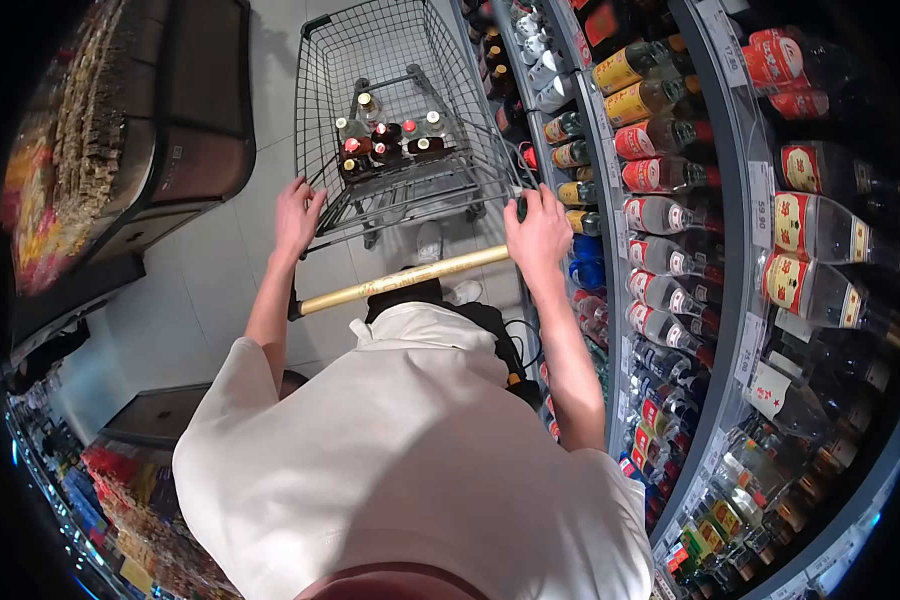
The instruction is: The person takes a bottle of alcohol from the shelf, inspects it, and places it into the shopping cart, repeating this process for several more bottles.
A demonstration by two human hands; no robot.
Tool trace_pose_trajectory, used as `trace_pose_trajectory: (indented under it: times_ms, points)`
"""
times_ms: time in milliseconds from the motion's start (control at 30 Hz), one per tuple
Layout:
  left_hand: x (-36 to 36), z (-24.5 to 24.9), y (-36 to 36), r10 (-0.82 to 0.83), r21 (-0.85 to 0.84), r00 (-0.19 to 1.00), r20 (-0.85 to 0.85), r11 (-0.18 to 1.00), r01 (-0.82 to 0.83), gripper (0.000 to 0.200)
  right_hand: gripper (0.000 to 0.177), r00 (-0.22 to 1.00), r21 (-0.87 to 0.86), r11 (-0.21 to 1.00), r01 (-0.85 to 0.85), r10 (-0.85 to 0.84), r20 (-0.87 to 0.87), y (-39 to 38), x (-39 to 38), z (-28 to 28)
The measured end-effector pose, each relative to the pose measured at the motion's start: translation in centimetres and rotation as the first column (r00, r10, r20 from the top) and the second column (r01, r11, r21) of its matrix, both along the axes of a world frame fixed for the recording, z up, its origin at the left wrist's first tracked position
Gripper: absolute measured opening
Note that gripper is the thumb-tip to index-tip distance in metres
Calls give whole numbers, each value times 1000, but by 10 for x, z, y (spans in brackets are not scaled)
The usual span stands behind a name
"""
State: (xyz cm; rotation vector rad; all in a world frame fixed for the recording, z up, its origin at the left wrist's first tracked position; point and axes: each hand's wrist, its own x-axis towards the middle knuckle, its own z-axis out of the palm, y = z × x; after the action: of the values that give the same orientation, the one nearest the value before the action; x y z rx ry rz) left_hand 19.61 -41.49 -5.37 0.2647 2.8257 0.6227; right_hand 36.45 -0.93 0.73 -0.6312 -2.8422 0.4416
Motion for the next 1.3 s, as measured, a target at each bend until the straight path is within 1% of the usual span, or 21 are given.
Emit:
trace_pose_trajectory:
  times_ms: [33, 100, 133, 167, 233, 267, 300, 367, 400, 433, 467, 500, 767, 867, 1133, 1300]
  points:
    - [9, -1, -3, -2, -7, 1000, -13, 1000, 2, 33, 33, 1000, 1, 1000, -9, 9, 18, 1, 1, -1]
    - [32, -2, -9, 96, -183, 995, 6, 979, -94, 56, 35, 1000, -6, 1000, -30, 30, 3, 2, 6, -4]
    - [32, -4, -9, 183, -195, 979, 94, 967, -162, 69, 36, 999, 4, 999, -37, 37, 1, 3, 6, -6]
    - [30, -7, -8, 185, -197, 979, 85, 966, -165, 69, 37, 999, 14, 999, -46, 46, -2, 3, 6, -7]
    - [30, -7, -4, 278, -178, 953, 122, 950, -255, 73, 37, 999, 3, 999, -52, 52, -6, 1, 10, -5]
    - [31, -6, -2, 272, -183, 957, 96, 950, -252, 68, 36, 998, 23, 998, -61, 61, -16, 2, 12, -6]
    - [35, 1, -1, 271, -184, 958, 91, 950, -252, 68, 34, 997, 43, 997, -67, 68, -30, 2, 12, -7]
    - [43, 14, 5, 372, -114, 914, 160, 927, -357, 63, 37, 997, 34, 997, -72, 73, -34, 2, 15, -8]
    - [47, 13, 6, 382, -140, 920, 91, 919, -368, 59, 37, 997, 25, 997, -76, 76, -29, 2, 17, -8]
    - [48, 13, 8, 378, -142, 921, 88, 920, -364, 59, 37, 996, 16, 997, -81, 82, -23, 2, 19, -8]
    - [50, 13, 8, 395, -162, 914, 91, 912, -378, 58, 36, 992, 57, 994, -91, 95, -80, 2, 20, -12]
    - [53, 14, 7, 414, -182, 906, 92, 901, -393, 58, 36, 992, 53, 994, -92, 96, -83, 1, 22, -12]
    - [80, 14, 1, 425, -175, 902, 78, 896, -407, 57, 36, 987, 73, 993, -98, 106, -119, -4, 44, -11]
    - [89, 15, 0, 428, -184, 900, 79, 894, -409, 57, 37, 991, 65, 993, -97, 103, -90, -7, 53, -8]
    - [107, 12, -8, 424, -182, 904, 51, 894, -409, 57, 38, 989, 49, 994, -99, 104, -101, -14, 71, -11]
    - [113, 13, -7, 443, -201, 893, 77, 884, -421, 58, 39, 990, 54, 994, -94, 100, -101, -15, 79, -11]
